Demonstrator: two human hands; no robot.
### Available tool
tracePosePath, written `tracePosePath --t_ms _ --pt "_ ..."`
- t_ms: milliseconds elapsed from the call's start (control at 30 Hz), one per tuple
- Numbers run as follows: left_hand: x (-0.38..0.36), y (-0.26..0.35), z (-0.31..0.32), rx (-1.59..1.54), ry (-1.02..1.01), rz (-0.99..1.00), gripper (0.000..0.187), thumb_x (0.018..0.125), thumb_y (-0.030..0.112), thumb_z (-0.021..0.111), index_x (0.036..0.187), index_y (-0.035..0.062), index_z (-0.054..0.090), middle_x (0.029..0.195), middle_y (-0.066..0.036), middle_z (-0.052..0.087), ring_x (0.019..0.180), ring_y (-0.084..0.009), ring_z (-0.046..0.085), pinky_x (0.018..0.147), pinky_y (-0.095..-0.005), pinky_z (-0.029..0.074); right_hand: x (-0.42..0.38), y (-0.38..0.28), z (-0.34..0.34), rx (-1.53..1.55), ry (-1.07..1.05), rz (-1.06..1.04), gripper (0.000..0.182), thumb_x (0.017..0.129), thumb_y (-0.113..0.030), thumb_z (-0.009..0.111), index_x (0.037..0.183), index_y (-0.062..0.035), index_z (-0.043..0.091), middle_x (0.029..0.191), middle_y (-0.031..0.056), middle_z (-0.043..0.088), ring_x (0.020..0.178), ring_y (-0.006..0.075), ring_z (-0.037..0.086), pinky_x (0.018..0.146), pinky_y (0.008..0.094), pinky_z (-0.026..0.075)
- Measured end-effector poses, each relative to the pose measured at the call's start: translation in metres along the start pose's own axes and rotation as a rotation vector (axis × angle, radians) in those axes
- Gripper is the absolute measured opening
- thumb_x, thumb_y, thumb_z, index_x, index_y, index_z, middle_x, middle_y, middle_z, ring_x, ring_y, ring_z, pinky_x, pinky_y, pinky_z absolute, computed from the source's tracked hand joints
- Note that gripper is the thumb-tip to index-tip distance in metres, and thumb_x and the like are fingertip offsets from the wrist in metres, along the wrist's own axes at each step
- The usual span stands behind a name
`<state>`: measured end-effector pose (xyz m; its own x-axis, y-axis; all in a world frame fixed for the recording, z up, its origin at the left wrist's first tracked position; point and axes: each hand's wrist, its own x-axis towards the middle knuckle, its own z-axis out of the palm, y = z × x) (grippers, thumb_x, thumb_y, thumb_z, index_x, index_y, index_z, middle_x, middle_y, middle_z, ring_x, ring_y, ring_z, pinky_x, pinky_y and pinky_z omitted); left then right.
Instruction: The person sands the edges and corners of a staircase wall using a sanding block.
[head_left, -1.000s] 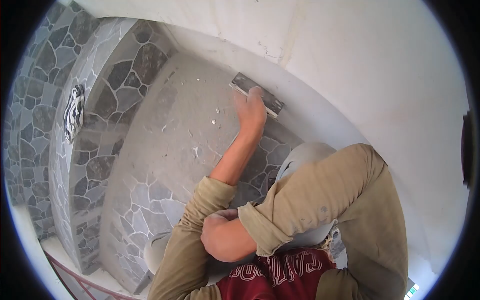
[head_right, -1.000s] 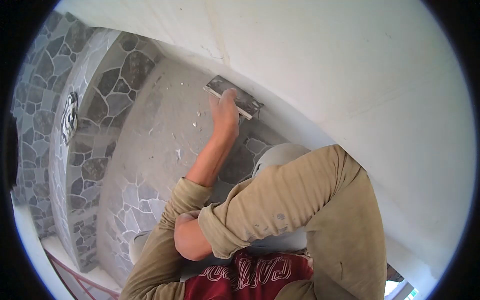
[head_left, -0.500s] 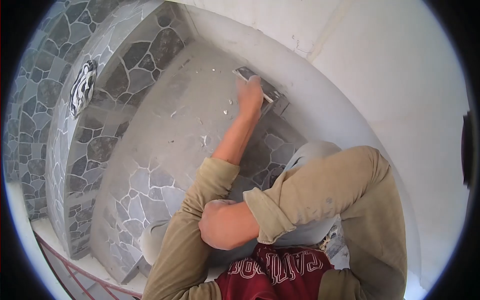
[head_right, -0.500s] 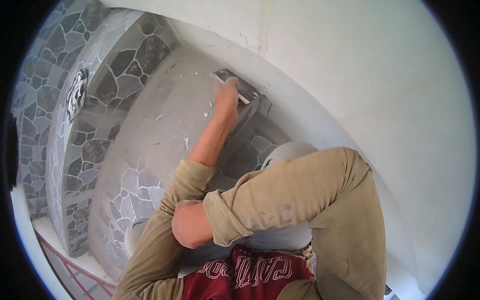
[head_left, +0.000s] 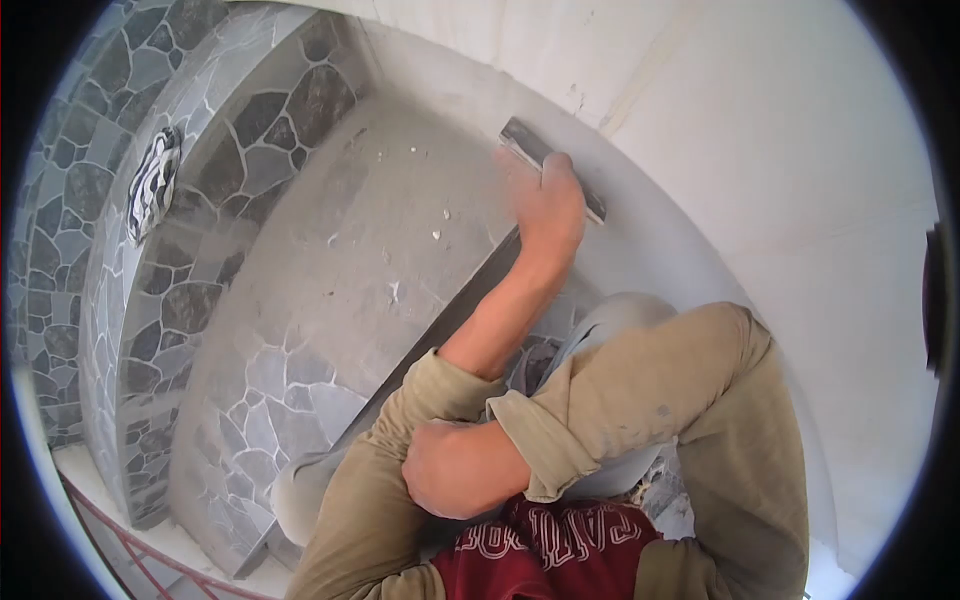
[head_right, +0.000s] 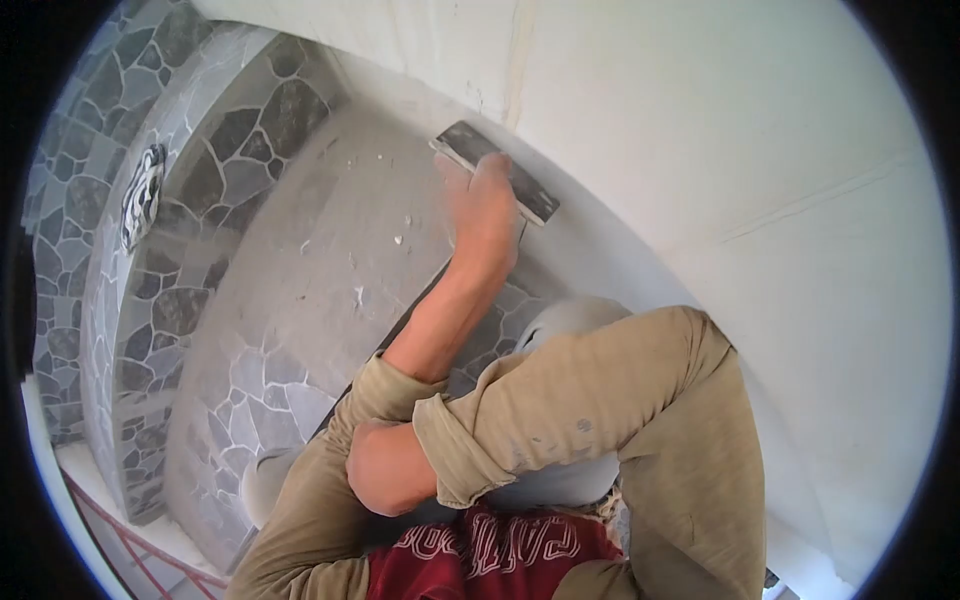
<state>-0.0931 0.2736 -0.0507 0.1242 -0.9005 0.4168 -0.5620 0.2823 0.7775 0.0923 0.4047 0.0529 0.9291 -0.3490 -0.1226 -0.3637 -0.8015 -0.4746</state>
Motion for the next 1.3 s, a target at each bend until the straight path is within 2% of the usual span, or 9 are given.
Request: tracePosePath --t_ms 100,167,367,467,633,933,1067,1167,1300 --pt "0.023 -0.005 -0.013 -0.184 -0.020 -0.079 0.047 0.094 0.019 0.045 0.131 -0.0097 0.041 0.115 -0.023 0.057 0.100 -0.0327 0.063 0.087 -0.0432 0.053 0.000 -0.001 -0.038 0.052 -0.471 0.121 0.025 0.063 -0.015 0.085 0.087 -0.0136 0.079 0.087 -0.0020 0.076 0.080 0.0223 0.073 0.059 0.0455 0.060" --pt "0.064 -0.023 -0.044 -1.040 -0.749 -0.928 0.054 0.094 0.018 0.045 0.138 -0.0117 0.036 0.131 -0.031 0.048 0.125 -0.0392 0.049 0.113 -0.0454 0.033 0.002 0.001 -0.046 0.045 -0.561 0.180 0.029 0.062 -0.016 0.087 0.090 -0.0129 0.079 0.091 -0.0009 0.077 0.083 0.0224 0.073 0.062 0.0457 0.061" --pt "0.020 0.004 -0.025 -0.625 -0.258 -0.365 0.056 0.092 0.016 0.048 0.138 -0.0132 0.034 0.129 -0.032 0.049 0.125 -0.0406 0.048 0.116 -0.0435 0.026 -0.009 0.007 -0.022 -0.026 -0.038 -0.039 0.007 0.069 -0.017 0.083 0.069 -0.0140 0.077 0.074 -0.0001 0.073 0.061 0.0234 0.067 0.055 0.0404 0.056" --pt "0.040 -0.041 -0.015 -0.492 -0.304 -0.418 0.051 0.092 0.017 0.048 0.131 -0.0139 0.039 0.127 -0.029 0.050 0.122 -0.0358 0.051 0.112 -0.0406 0.032 0.028 0.015 0.005 0.139 -0.718 0.087 0.025 0.064 -0.015 0.084 0.088 -0.0110 0.079 0.086 0.0026 0.076 0.082 0.0238 0.073 0.063 0.0419 0.060" --pt "0.059 -0.052 -0.032 -0.526 -0.569 -0.603 0.028 0.092 0.018 0.048 0.089 -0.0076 0.058 0.082 -0.016 0.063 0.083 -0.0230 0.064 0.082 -0.0419 0.052 -0.009 0.023 0.016 0.006 0.529 -0.121 0.007 0.064 -0.017 0.074 0.060 -0.0117 0.070 0.059 0.0068 0.060 0.051 0.0244 0.056 0.043 0.0426 0.037" --pt "0.055 -0.057 -0.021 -0.621 -0.599 -0.640 0.035 0.093 0.021 0.050 0.091 -0.0134 0.058 0.088 -0.023 0.065 0.088 -0.0320 0.066 0.083 -0.0441 0.051 -0.011 0.014 -0.041 0.069 -0.164 0.038 0.015 0.065 -0.015 0.080 0.079 -0.0106 0.077 0.081 0.0040 0.076 0.080 0.0249 0.073 0.058 0.0411 0.057" --pt "0.031 -0.044 -0.030 -0.456 -0.612 -0.536 0.037 0.095 0.022 0.051 0.099 -0.0139 0.057 0.096 -0.025 0.066 0.091 -0.0310 0.064 0.086 -0.0446 0.049 -0.010 0.014 -0.012 -0.053 0.287 -0.011 0.004 0.063 -0.015 0.077 0.062 -0.0159 0.073 0.060 0.0041 0.064 0.051 0.0249 0.056 0.043 0.0417 0.039" --pt "0.023 -0.033 -0.033 -0.613 -0.426 -0.214 0.039 0.098 0.024 0.051 0.107 -0.0137 0.057 0.100 -0.027 0.066 0.096 -0.0307 0.064 0.088 -0.0459 0.048 -0.011 0.011 -0.039 0.028 -0.099 -0.124 0.020 0.068 -0.016 0.079 0.087 -0.0115 0.078 0.090 0.0042 0.076 0.085 0.0240 0.073 0.060 0.0405 0.058" --pt "0.053 -0.025 -0.056 -0.618 -0.684 -0.674 0.037 0.096 0.019 0.049 0.115 -0.0114 0.057 0.109 -0.030 0.065 0.109 -0.0403 0.061 0.097 -0.0477 0.044 -0.012 0.014 -0.027 0.034 -0.055 -0.013 0.013 0.072 -0.015 0.075 0.083 -0.0101 0.078 0.083 0.0049 0.075 0.079 0.0255 0.073 0.059 0.0396 0.057"
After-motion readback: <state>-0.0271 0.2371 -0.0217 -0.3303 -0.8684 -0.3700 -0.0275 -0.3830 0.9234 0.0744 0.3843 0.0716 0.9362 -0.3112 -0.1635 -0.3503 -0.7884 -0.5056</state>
